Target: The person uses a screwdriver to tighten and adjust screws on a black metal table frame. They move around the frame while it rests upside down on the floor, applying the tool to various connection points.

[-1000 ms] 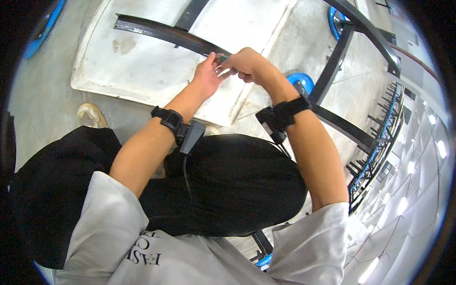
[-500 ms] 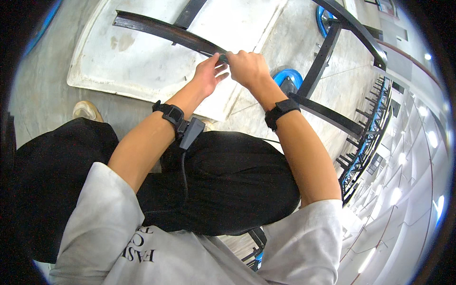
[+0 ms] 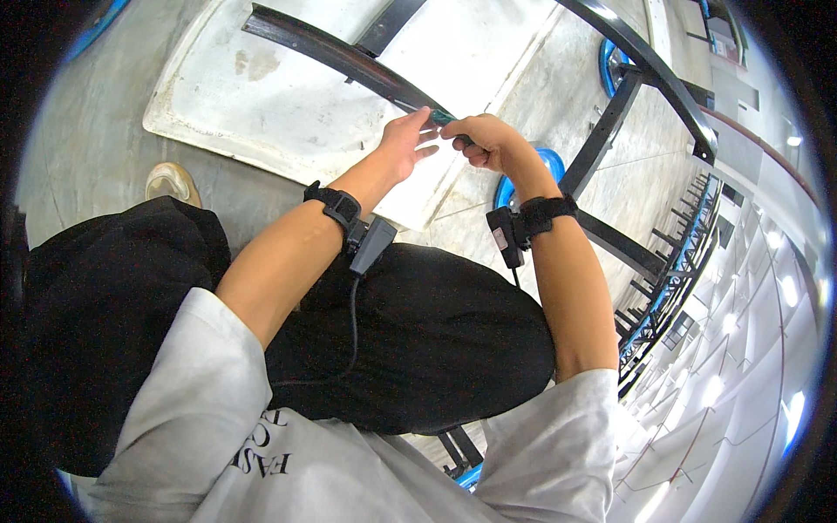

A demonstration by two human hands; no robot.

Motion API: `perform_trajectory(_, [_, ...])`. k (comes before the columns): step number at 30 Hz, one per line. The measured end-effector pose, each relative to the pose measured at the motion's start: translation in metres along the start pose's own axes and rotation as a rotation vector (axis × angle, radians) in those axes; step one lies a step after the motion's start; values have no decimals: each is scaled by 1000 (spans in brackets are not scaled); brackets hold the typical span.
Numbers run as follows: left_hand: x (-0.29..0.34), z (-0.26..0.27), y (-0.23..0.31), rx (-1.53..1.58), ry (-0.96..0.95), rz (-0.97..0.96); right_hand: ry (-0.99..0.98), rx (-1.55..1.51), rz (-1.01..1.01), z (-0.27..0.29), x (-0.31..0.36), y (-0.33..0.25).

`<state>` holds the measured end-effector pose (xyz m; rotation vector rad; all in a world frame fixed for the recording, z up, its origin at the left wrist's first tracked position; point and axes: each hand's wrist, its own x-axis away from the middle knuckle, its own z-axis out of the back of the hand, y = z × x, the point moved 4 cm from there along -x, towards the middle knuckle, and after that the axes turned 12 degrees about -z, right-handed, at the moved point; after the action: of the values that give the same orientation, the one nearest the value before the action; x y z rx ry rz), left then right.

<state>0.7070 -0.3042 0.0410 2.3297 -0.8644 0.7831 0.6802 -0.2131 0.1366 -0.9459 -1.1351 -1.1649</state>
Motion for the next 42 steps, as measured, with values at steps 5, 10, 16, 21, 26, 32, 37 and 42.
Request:
perform_trajectory(5, [0,-4,-2,43,-10,4,367,445,106,13,0,-8])
perform_trajectory(10, [-3,-1,-6,123,-23,-4,1003,1407,770,-23,23,-6])
perform_trajectory(16, [-2,0,-8,88,-62,-4,573,750,417,-1,5,2])
perform_trajectory(21, [-4,5,-4,90,-7,-6,-52,-155,64,-8,17,12])
perform_trajectory(26, [0,3,-4,80,4,-24,-21,18,20,-10,13,10])
perform_trajectory(32, [-2,4,-4,48,-26,-6,810,1084,617,-12,23,-6])
perform_trajectory(37, [-6,4,-3,99,-12,-10,1046,1319,664,-27,33,-4])
perform_trajectory(42, [-2,5,-6,82,7,15,501,571,347,-7,25,4])
